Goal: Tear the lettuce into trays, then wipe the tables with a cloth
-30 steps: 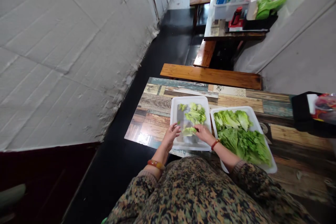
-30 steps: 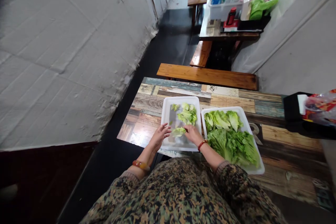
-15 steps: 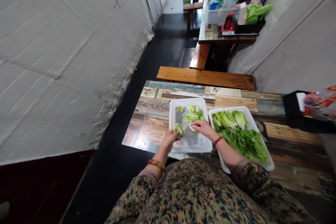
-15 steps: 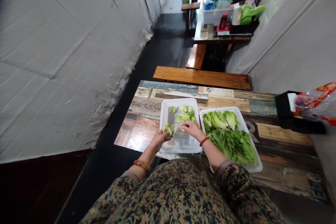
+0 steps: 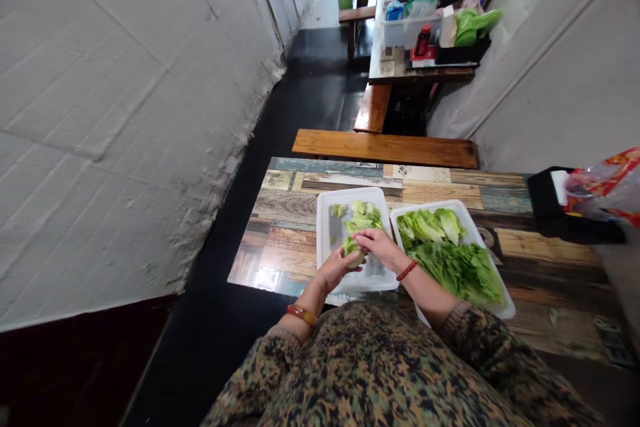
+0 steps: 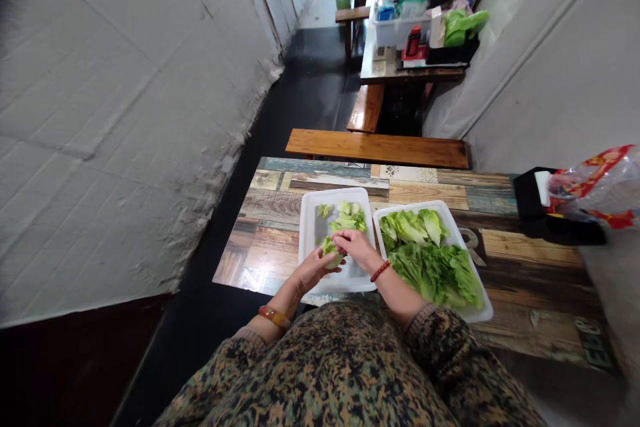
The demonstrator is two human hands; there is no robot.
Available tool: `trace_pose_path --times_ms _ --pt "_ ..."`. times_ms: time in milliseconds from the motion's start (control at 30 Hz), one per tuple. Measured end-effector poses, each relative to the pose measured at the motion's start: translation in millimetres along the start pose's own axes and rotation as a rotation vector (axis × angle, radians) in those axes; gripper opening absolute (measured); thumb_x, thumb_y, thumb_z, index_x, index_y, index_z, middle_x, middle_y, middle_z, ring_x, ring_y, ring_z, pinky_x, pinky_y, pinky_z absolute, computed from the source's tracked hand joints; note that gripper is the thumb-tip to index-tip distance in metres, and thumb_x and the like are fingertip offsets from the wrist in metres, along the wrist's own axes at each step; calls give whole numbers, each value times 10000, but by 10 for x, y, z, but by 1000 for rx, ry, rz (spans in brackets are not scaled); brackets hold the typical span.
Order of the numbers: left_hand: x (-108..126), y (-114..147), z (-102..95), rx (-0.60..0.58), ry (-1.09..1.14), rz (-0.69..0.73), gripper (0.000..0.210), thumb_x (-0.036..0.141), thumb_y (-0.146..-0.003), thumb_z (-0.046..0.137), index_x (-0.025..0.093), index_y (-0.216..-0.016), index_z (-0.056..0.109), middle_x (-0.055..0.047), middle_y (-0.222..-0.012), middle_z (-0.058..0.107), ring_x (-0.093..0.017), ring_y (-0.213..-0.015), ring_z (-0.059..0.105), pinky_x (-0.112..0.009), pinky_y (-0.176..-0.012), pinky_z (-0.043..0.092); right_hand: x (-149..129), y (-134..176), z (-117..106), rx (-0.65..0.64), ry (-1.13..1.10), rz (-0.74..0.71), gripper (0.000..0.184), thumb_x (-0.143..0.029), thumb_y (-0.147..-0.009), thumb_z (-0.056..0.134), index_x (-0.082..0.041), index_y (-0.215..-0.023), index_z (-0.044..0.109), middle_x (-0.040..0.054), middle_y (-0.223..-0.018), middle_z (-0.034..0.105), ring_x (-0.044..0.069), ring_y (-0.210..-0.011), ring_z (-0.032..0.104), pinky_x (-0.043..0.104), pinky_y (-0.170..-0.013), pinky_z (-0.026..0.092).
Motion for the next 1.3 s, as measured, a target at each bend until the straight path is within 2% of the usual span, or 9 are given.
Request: trace_pose_path --times_ms 200,300,400,533,700,833,933,1067,1300 --pt "48 2 -122 175 62 10 437 309 -593 839 151 -941 626 -58 -858 687 -183 -710 674 -274 -634 508 -20 90 -440 264 -27 -90 455 -494 -808 565 -182 -1133 623 82 -1046 672 185 -849 623 290 -675 485" --pt "57 -33 -75 203 85 19 433 312 -592 841 145 -929 625 -66 -853 701 -187 -722 673 -285 -645 522 152 132 -314 174 56 -71 465 -499 -834 529 -191 -1172 611 107 -1169 652 234 -1008 622 362 -812 506" --pt "44 -102 0 217 74 34 400 303 -621 819 141 -939 638 -74 -874 720 -183 -751 666 -299 -697 534 185 182 -94 102 277 -189 425 -397 -825 563 -171 -1180 621 127 -1209 640 262 -1123 586 420 -973 451" --pt "-38 -207 114 203 142 19 318 273 -663 767 147 -935 660 -48 -823 726 -167 -752 656 -276 -718 521 133 243 -76 162 494 -293 450 -270 -838 525 -164 -1273 563 130 -1303 584 247 -1238 513 428 -1079 368" --pt "-84 -264 394 163 190 -34 283 316 -730 688 159 -964 669 -46 -874 722 -181 -883 657 -265 -790 501 -69 425 -203 199 574 -396 464 -167 -821 528 -252 -1277 548 77 -1292 594 227 -1222 524 415 -1060 391" --pt "-31 -274 652 80 68 -71 477 420 -782 676 272 -1221 564 -70 -1296 600 -226 -1157 576 -314 -866 486 -254 485 -622 328 523 -346 397 -149 -829 498 -264 -1196 600 53 -1147 667 218 -1063 610 388 -959 465" --pt "-24 -264 609 119 36 -103 650 461 -786 680 372 -1372 411 -60 -1477 424 -245 -1226 534 -341 -893 476 -397 546 -1285 516 527 -270 373 -198 -854 468 -221 -1202 599 73 -1091 681 215 -971 631 371 -905 489" --pt "-53 -264 498 152 48 -112 742 492 -794 663 350 -1438 322 -98 -1471 418 -258 -1186 566 -357 -901 481 -502 651 -2160 701 756 -237 434 -238 -870 450 -137 -1281 546 158 -1235 610 265 -1126 567 422 -1006 428" --pt "-35 -289 386 193 73 -86 725 464 -809 660 324 -1435 321 -112 -1427 464 -232 -1114 611 -337 -878 497 -375 678 -2726 668 942 -257 476 -214 -895 352 -110 -1332 509 164 -1359 527 242 -1283 464 421 -1108 348"
Point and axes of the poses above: each hand's wrist, its own y-axis away from the middle knuckle, its own z-axis out of the palm, x = y × z, the point moved 10 cm from there along -y, towards the middle knuckle
